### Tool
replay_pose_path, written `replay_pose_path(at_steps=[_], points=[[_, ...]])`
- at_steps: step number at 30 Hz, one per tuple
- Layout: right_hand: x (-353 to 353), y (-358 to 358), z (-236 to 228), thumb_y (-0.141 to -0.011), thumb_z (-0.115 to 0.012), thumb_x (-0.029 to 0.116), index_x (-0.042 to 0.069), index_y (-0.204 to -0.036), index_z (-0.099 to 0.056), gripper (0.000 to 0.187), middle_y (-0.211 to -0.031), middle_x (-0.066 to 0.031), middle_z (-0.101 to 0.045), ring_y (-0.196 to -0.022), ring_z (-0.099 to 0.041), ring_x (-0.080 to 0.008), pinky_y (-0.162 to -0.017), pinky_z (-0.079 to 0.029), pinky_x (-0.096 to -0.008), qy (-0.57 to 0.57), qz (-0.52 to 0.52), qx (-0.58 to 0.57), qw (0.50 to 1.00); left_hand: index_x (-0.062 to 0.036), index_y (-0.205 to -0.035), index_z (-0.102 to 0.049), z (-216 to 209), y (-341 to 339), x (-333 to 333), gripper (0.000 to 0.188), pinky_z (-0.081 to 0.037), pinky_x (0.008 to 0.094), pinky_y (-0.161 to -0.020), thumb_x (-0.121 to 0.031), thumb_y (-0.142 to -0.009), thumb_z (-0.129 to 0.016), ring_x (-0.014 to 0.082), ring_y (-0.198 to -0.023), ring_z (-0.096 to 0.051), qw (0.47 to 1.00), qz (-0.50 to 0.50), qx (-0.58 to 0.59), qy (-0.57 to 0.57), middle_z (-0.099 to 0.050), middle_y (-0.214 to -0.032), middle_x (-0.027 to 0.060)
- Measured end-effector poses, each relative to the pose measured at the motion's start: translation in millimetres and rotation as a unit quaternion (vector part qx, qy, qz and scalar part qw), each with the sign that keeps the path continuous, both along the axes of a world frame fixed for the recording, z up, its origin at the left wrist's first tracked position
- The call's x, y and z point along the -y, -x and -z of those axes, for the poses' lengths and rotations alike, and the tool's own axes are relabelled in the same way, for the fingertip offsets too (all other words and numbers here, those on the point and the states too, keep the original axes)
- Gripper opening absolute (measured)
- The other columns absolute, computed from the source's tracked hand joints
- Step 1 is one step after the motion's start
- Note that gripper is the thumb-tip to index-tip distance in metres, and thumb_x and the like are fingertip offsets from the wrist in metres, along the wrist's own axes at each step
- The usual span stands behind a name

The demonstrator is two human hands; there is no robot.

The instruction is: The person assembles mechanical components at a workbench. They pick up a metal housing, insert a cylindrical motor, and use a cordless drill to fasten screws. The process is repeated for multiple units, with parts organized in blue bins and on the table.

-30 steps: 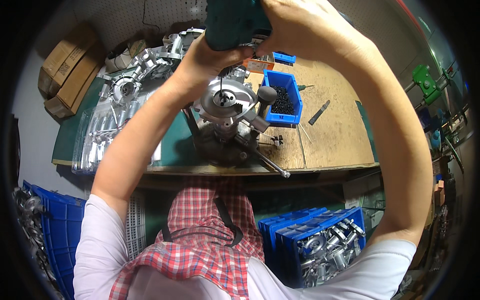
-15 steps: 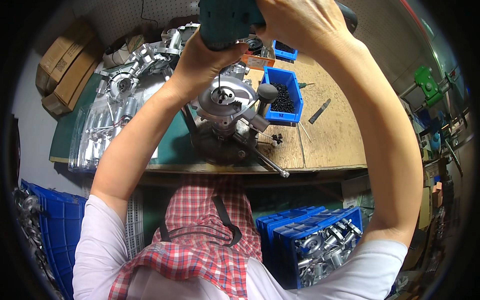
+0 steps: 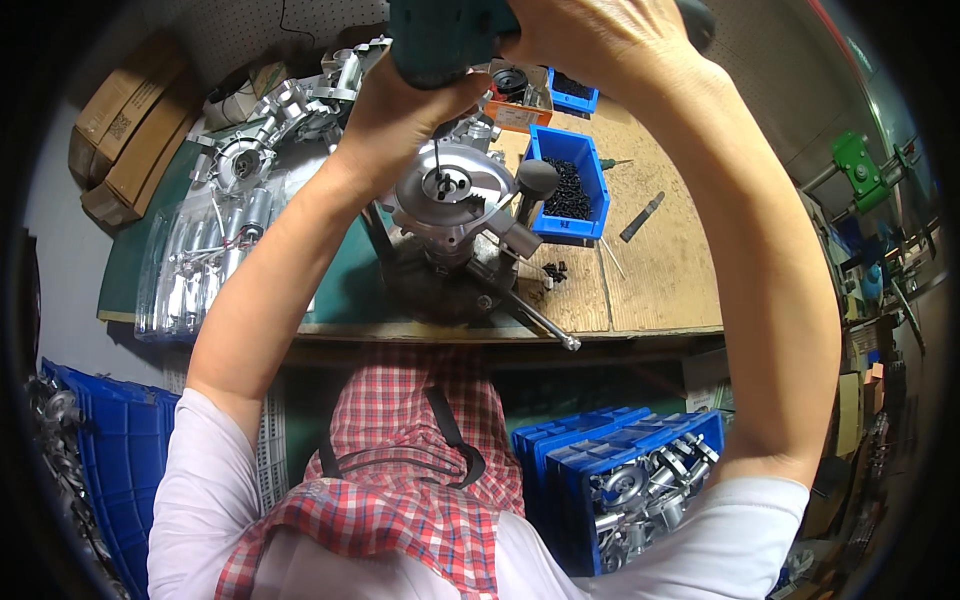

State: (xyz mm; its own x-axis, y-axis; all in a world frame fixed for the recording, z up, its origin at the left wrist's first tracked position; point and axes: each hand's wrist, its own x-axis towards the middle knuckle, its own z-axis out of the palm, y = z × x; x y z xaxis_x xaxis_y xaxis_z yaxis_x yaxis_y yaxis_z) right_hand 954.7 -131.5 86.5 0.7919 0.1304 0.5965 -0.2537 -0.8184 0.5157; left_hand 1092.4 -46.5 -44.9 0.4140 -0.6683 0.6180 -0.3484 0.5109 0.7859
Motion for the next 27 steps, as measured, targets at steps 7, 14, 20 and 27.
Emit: replay_pose_path(at_steps=[7, 14, 20, 27], points=[[-15.7, 9.4, -2.2, -0.061, -0.081, 0.012, -0.002, -0.091, -0.057, 0.042, -0.078, -0.0229, -0.065, -0.075, -0.065, -0.0407, -0.069, -0.053, -0.0463, -0.041, 0.052, -0.006, 0.998, 0.0033, -0.109, -0.055, -6.9, 8.4, -7.7, 0.052, -0.055, 0.0299, -0.076, -0.020, -0.072, -0.082, 0.0175, -0.083, -0.069, 0.997, -0.052, 0.055, 0.003, -0.068, -0.087, 0.0125], [-3.9, -5.1, -7.3, -0.060, -0.080, 0.004, -0.003, -0.099, -0.056, 0.046, -0.086, -0.0231, -0.061, -0.084, -0.061, -0.0436, -0.078, -0.052, -0.0467, -0.144, -0.141, -0.019, 0.979, 0.0001, -0.098, -0.048, -0.9, 16.5, 12.8, 0.043, -0.054, 0.0369, -0.070, -0.013, -0.069, -0.077, 0.0280, -0.077, -0.069, 0.964, -0.201, 0.115, 0.133, -0.065, -0.082, 0.0162], [18.8, 8.5, -13.9, -0.066, -0.078, 0.007, 0.001, -0.127, -0.046, 0.069, -0.113, -0.0228, -0.054, -0.111, -0.051, -0.0394, -0.097, -0.042, -0.0477, 0.036, -0.174, 0.175, 0.968, -0.0020, -0.093, -0.063, -64.4, 41.7, -19.3, 0.027, -0.053, 0.0286, -0.068, -0.014, -0.077, -0.080, 0.0132, -0.074, -0.066, 0.972, -0.167, 0.153, 0.064, -0.069, -0.080, 0.0066], [20.0, 28.6, -1.4, -0.065, -0.076, 0.009, 0.000, -0.120, -0.046, 0.063, -0.106, -0.0205, -0.054, -0.104, -0.053, -0.0365, -0.096, -0.040, -0.0470, 0.025, -0.053, 0.066, 0.996, -0.0005, -0.099, -0.061, -34.4, 30.6, 9.8, 0.029, -0.052, 0.0268, -0.065, -0.011, -0.077, -0.078, 0.0107, -0.072, -0.063, 0.995, -0.023, 0.067, 0.065, -0.067, -0.082, 0.0058]])
